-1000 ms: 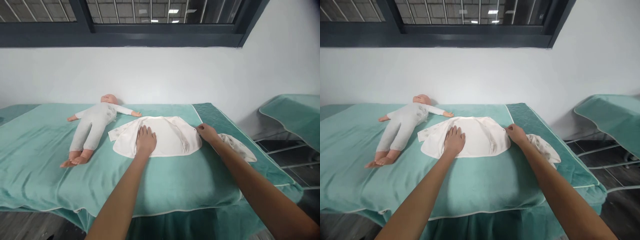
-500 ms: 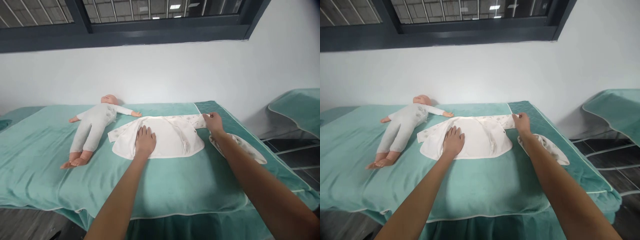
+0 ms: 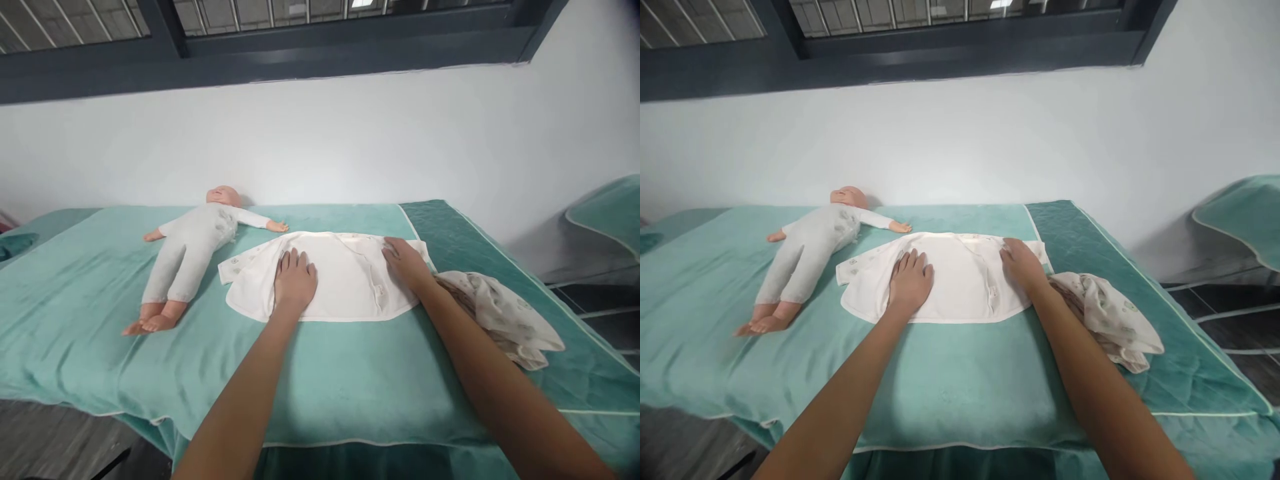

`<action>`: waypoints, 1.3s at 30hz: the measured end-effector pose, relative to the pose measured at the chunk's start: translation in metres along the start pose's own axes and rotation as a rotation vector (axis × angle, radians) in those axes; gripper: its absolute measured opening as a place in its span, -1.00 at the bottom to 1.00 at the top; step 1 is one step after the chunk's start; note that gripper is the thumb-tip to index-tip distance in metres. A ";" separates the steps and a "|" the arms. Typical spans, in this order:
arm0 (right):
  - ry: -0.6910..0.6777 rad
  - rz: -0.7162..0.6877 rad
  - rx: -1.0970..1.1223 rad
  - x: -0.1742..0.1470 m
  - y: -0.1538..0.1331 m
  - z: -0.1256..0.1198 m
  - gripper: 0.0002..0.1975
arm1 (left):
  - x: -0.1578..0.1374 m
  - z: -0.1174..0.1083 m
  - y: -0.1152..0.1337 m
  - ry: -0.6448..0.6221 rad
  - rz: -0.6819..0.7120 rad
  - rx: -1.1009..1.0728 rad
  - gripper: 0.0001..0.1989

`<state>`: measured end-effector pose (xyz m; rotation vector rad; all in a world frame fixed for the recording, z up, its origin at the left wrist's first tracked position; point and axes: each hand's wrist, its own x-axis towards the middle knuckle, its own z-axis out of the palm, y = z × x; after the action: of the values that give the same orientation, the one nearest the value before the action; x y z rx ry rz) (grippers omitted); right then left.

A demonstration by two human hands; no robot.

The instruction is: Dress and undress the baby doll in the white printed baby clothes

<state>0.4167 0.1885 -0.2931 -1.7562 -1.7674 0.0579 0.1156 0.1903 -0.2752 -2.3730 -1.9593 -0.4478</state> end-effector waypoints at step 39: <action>-0.260 0.079 -0.242 0.005 -0.131 0.071 -0.26 | -0.016 0.001 -0.004 0.077 0.086 -0.045 -0.51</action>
<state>0.2693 0.2069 -0.2879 -2.0699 -1.9549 0.1140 0.1094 0.1764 -0.2806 -2.4161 -1.8269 -0.5754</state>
